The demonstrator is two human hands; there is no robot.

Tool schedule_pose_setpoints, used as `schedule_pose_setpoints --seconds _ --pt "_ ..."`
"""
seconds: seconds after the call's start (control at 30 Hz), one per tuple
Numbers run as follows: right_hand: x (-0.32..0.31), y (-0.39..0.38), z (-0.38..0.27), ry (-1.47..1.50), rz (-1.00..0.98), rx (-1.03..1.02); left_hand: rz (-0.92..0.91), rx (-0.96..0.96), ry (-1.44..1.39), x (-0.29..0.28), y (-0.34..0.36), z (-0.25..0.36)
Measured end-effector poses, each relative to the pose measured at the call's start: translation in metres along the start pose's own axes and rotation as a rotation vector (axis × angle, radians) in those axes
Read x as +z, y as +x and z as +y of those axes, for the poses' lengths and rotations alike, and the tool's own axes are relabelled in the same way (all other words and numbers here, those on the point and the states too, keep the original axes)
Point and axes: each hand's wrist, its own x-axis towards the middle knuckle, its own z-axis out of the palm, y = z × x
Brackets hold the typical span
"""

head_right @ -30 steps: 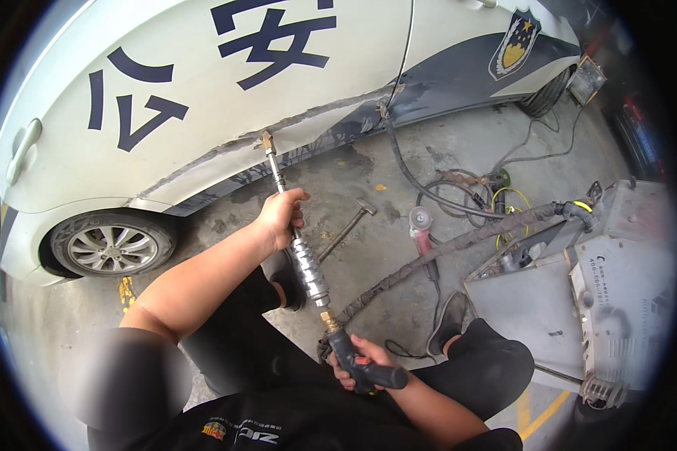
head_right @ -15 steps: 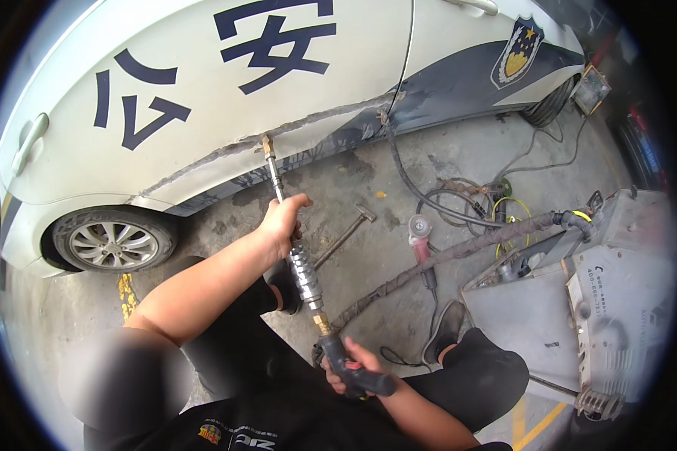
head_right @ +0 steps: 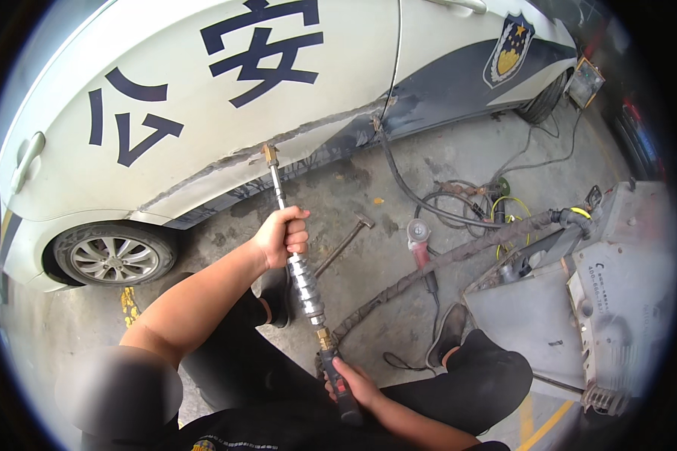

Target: The person uses a pneumatic dent puller attached to the side panel of a white police car to pull out a dent. They repeatedly apply the tool along the damaged area and occasionally tap the panel with a hammer to adjust the metal.

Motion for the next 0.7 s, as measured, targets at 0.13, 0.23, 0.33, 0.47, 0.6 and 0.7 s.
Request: schedule_pose_setpoints --seconds 0.13,0.23,0.33,0.47,0.6,0.7 --pt "-0.003 -0.002 -0.005 0.021 0.005 0.009 0.098 0.053 0.07 0.012 0.006 -0.004" --pt "-0.003 0.0 -0.005 -0.023 0.032 -0.003 0.166 0.064 0.121 0.012 0.012 -0.007" --pt "0.001 0.003 -0.002 -0.019 0.052 -0.037 0.285 0.082 0.197 0.009 0.017 -0.01" --pt "0.005 0.006 -0.001 -0.016 0.08 -0.054 0.405 0.1 0.251 0.007 0.021 -0.012" --pt "0.004 0.009 -0.001 -0.047 0.092 -0.072 0.454 0.108 0.276 0.005 0.023 -0.011" --pt "0.003 0.009 -0.001 -0.05 0.089 -0.074 0.441 0.121 0.268 0.004 0.022 -0.01"
